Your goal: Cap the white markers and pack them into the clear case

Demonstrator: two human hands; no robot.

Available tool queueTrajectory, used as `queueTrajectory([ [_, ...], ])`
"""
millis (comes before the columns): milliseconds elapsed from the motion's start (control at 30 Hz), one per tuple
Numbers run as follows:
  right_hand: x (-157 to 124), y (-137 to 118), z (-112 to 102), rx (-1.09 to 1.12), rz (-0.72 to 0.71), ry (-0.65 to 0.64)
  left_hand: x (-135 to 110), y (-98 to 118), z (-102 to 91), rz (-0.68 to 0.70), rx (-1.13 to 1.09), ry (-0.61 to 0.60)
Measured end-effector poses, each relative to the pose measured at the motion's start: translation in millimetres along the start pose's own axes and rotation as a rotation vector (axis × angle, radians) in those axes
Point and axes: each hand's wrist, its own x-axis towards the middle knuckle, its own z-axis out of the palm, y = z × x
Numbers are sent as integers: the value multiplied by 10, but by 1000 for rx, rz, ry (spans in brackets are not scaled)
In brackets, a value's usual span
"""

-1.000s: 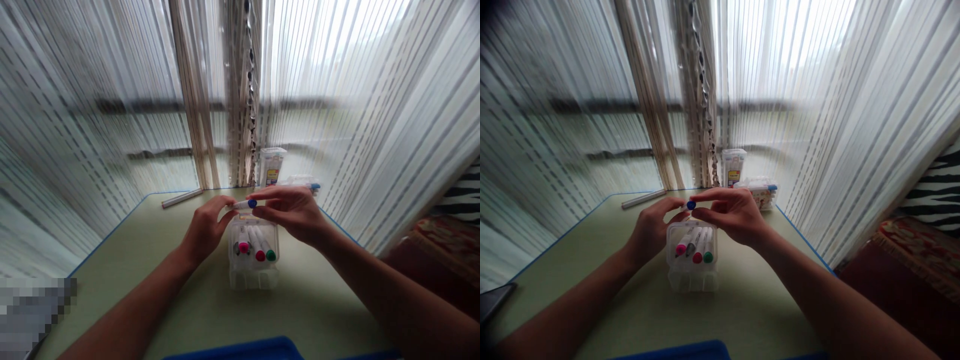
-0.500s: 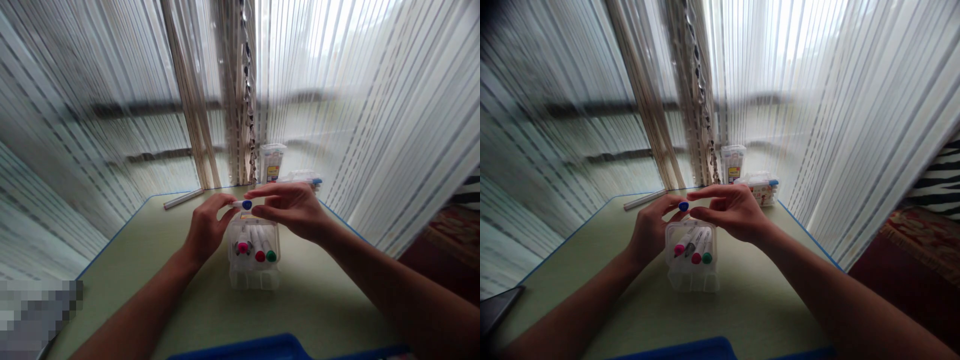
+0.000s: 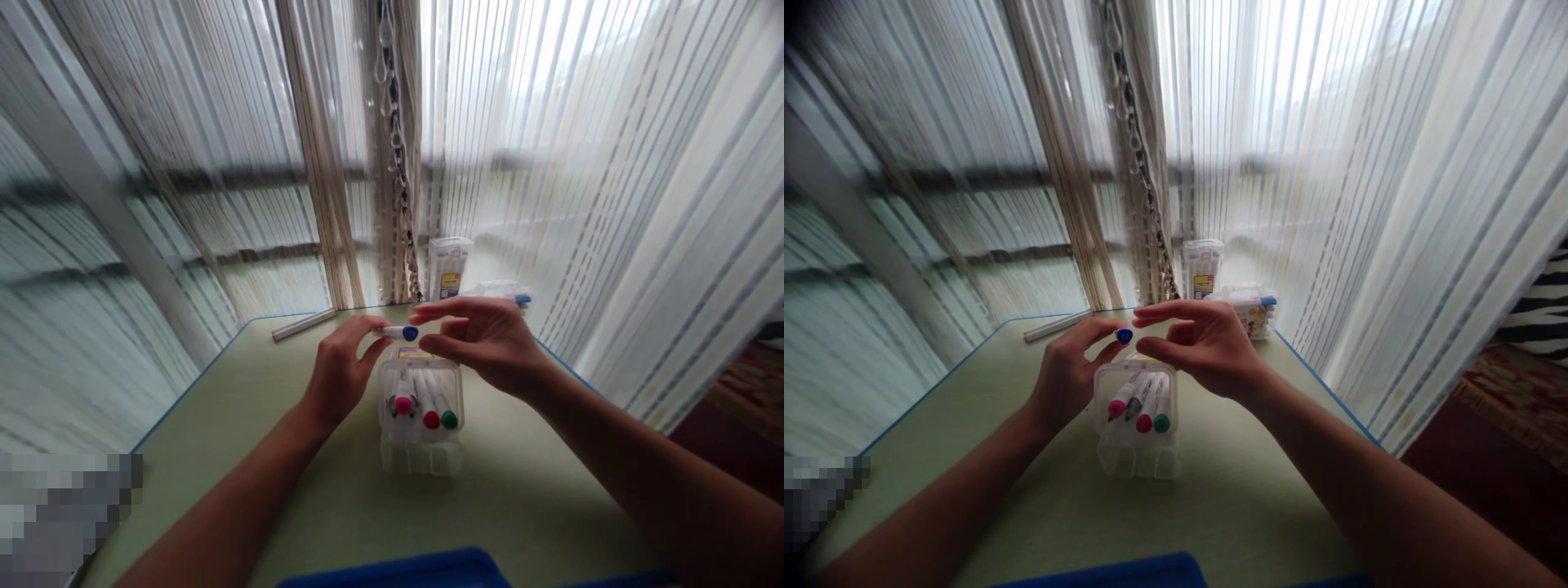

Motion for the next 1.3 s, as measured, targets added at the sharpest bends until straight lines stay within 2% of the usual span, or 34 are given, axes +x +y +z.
queueTrajectory([
  [633,-3,5,21,11,33,50,4,-31,13,50,8,-14],
  [1300,-9,14,16,30,1,16,1,-16,15,44,15,-22],
])
